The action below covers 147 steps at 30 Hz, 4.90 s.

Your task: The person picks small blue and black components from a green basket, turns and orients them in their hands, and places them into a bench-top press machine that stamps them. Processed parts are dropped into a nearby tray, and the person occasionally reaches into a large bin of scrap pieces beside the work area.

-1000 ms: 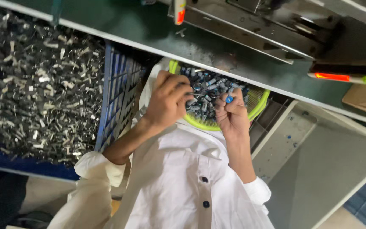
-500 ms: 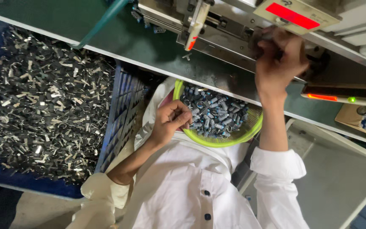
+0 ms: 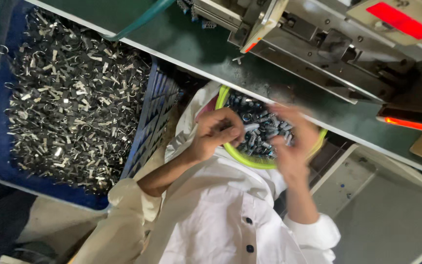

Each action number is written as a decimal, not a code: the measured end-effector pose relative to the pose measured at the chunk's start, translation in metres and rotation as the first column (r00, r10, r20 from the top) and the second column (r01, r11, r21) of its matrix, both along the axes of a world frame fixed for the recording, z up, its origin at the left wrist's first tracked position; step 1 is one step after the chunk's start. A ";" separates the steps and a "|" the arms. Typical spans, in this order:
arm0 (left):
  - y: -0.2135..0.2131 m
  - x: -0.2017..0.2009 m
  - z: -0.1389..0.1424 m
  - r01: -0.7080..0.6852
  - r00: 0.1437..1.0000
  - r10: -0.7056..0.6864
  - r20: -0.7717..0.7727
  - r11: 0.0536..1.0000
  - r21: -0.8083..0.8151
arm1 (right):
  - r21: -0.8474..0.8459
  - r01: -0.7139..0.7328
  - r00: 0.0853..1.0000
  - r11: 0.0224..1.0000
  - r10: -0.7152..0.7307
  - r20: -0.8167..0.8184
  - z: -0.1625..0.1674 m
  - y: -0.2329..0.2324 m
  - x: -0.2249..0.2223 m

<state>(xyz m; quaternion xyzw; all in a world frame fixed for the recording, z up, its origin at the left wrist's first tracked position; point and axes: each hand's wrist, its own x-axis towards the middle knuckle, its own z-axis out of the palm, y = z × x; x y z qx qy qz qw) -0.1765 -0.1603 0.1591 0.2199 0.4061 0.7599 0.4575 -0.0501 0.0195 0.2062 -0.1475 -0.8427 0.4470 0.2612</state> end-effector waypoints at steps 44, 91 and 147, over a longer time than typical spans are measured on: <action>0.053 0.021 -0.060 -0.180 -0.116 -0.298 -0.947 0.944 -0.275 | 0.648 0.149 0.988 0.747 -0.144 -0.061 0.045 0.095 -0.036; -0.004 0.011 -0.036 0.025 1.000 -0.022 0.018 0.982 -0.188 | 0.441 0.314 0.945 0.841 -0.233 -0.228 -0.004 0.117 -0.064; 0.062 0.011 -0.079 -0.530 0.018 -0.132 -0.991 0.839 -0.121 | 0.550 0.424 0.902 0.720 -0.277 -0.333 -0.022 0.120 -0.054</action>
